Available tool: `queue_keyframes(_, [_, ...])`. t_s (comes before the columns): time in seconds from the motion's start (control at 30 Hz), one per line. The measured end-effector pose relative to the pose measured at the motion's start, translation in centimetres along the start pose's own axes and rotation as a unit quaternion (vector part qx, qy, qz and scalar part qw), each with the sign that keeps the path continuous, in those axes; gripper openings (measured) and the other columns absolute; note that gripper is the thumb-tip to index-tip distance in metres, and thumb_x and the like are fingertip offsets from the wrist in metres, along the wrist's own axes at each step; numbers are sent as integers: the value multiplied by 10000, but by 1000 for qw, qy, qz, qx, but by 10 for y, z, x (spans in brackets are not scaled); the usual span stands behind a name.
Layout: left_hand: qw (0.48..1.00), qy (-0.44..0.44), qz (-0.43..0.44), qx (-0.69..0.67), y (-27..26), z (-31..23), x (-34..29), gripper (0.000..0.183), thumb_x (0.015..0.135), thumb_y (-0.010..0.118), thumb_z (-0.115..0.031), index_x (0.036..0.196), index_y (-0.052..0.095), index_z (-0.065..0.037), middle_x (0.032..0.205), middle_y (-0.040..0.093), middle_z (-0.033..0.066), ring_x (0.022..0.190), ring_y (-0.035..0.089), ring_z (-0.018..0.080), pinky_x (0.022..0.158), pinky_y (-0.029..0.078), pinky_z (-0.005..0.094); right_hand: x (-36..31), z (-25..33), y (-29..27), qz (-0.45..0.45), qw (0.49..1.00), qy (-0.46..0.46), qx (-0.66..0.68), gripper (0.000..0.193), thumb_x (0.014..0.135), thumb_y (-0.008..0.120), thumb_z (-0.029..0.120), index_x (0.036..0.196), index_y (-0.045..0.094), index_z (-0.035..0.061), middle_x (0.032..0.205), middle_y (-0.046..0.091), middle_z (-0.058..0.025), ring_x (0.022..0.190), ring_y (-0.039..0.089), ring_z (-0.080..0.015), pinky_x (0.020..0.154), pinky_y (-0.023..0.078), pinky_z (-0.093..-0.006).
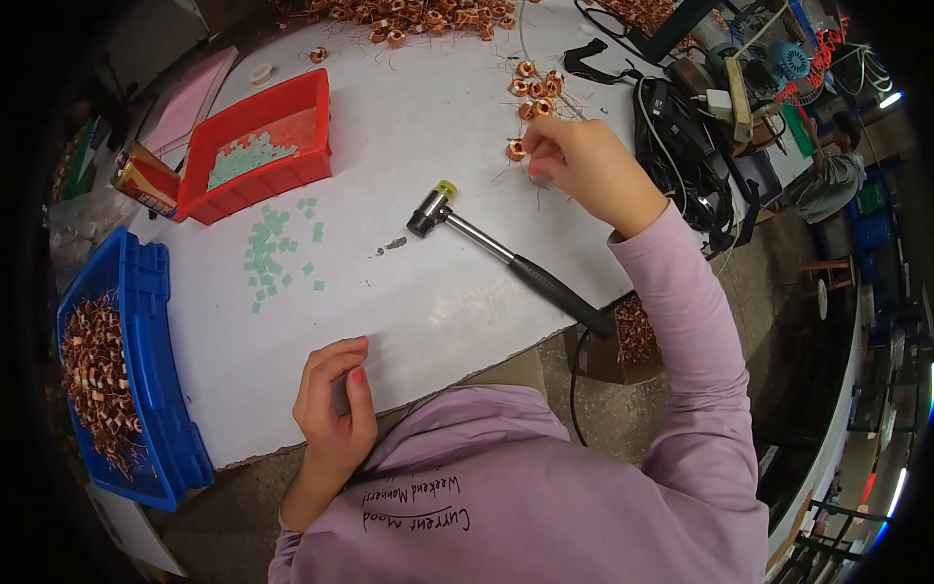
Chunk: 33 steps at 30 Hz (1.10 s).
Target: Winding copper wire around a core and using a hammer to secure components in a factory setting.
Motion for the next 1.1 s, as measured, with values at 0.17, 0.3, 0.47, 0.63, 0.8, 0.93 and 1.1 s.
queue_keyframes(0.17, [1000, -7, 2, 3, 1, -1, 1, 158, 748, 547, 64, 901, 551, 26, 986, 620, 148, 815, 568, 247, 745, 465, 293, 1, -16, -64, -219, 970, -29, 96, 161, 780, 650, 11, 936, 613, 23, 786, 642, -42, 667, 576, -104, 617, 478, -211])
queue_keyframes(0.3, [1000, -15, 21, -14, 4, 1, 0, 167, 773, 528, 68, 934, 541, 25, 1027, 604, 152, 833, 565, 224, 761, 463, 287, -3, -10, -122, -276, 924, -54, 258, 147, 839, 612, 44, 982, 599, 15, 827, 635, -72, 679, 575, -128, 619, 487, -202])
queue_keyframes(0.47, [908, -220, 82, -347, 30, 10, 7, 176, 822, 506, 58, 994, 514, 20, 1084, 576, 158, 874, 560, 203, 777, 466, 285, -23, 56, -131, -309, 905, -127, 262, 171, 797, 614, 116, 718, 550, -22, 683, 586, -113, 616, 558, -170, 598, 469, -304])
queue_keyframes(0.63, [602, -379, 150, -687, 78, -16, 28, 391, 834, 571, 45, 1204, 447, 13, 1130, 553, 170, 936, 560, 211, 774, 483, 270, -53, 96, -48, -170, 861, -120, 464, 249, 838, 617, 125, 1036, 513, 16, 794, 585, -97, 573, 487, -119, 481, 419, -178])
queue_keyframes(0.8, [601, -249, 92, -754, 71, -13, 33, 478, 824, 602, 27, 1265, 420, -2, 1153, 549, 185, 949, 570, 229, 728, 500, 263, -82, 99, 24, -107, 740, -94, 658, 182, 803, 607, -35, 926, 475, -17, 777, 604, -160, 554, 598, -219, 525, 536, -255])
queue_keyframes(0.93, [595, -271, 91, -751, 71, 0, 21, 475, 822, 612, 15, 1260, 430, -15, 1170, 543, 206, 924, 591, 239, 679, 509, 262, -92, 93, 43, -131, 701, -79, 696, 201, 809, 628, -2, 937, 474, -15, 771, 595, -154, 567, 595, -209, 515, 527, -249])
queue_keyframes(1.1, [585, -292, 77, -753, 69, 11, 11, 470, 818, 616, 14, 1251, 436, -18, 1158, 552, 228, 866, 616, 242, 638, 512, 253, -104, 103, 51, -118, 737, -176, 642, 222, 831, 651, 134, 919, 473, 35, 705, 532, -91, 565, 489, -138, 444, 452, -185])
Point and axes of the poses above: each hand's wrist, its own x-axis towards the middle knuckle, its own y-axis out of the palm, z = x × y, the point moved 9 cm from there along x, towards the middle knuckle
